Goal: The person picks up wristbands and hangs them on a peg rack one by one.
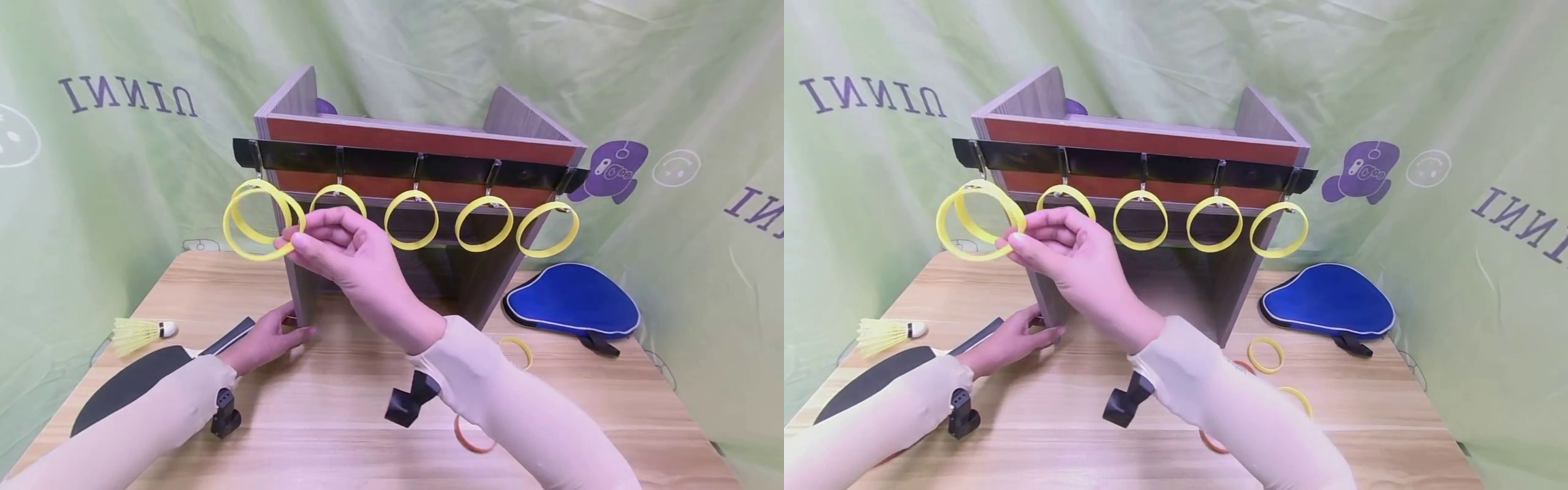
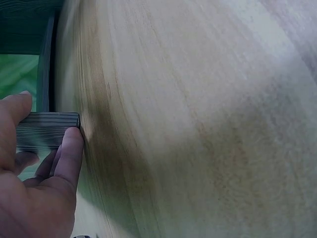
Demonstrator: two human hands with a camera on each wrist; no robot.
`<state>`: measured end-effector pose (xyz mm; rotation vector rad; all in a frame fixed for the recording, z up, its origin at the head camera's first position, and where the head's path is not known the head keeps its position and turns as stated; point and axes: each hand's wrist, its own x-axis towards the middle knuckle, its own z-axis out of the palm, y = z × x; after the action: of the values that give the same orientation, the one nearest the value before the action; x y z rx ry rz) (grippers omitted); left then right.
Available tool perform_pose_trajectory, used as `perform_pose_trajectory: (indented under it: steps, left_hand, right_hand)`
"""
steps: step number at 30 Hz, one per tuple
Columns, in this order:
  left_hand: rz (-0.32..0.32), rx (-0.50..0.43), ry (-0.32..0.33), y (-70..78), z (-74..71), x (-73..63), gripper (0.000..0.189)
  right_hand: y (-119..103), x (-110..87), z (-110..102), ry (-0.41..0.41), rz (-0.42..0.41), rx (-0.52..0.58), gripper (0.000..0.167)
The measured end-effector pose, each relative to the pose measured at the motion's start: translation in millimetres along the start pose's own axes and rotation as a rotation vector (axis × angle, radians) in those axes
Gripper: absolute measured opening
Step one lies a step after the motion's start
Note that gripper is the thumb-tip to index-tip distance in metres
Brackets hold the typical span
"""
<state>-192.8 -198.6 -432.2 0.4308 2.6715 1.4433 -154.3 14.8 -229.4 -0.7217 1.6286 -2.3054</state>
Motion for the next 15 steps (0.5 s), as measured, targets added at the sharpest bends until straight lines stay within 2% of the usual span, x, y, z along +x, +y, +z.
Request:
perform_pose_trajectory:
  steps: [6, 15]
  left_hand:
    - [0.0, 0.005, 0.0, -2.0, 0.6, 1.2, 0.052]
    - [-0.009, -0.007, 0.007, -2.2, -0.6, -0.3, 0.052]
  right_hand:
    - [0.7, 11.1, 12.9, 0.082, -0.016, 0.096, 0.016]
    - [7.9, 21.2, 21.6, 0.132, -0.013, 0.068, 0.018]
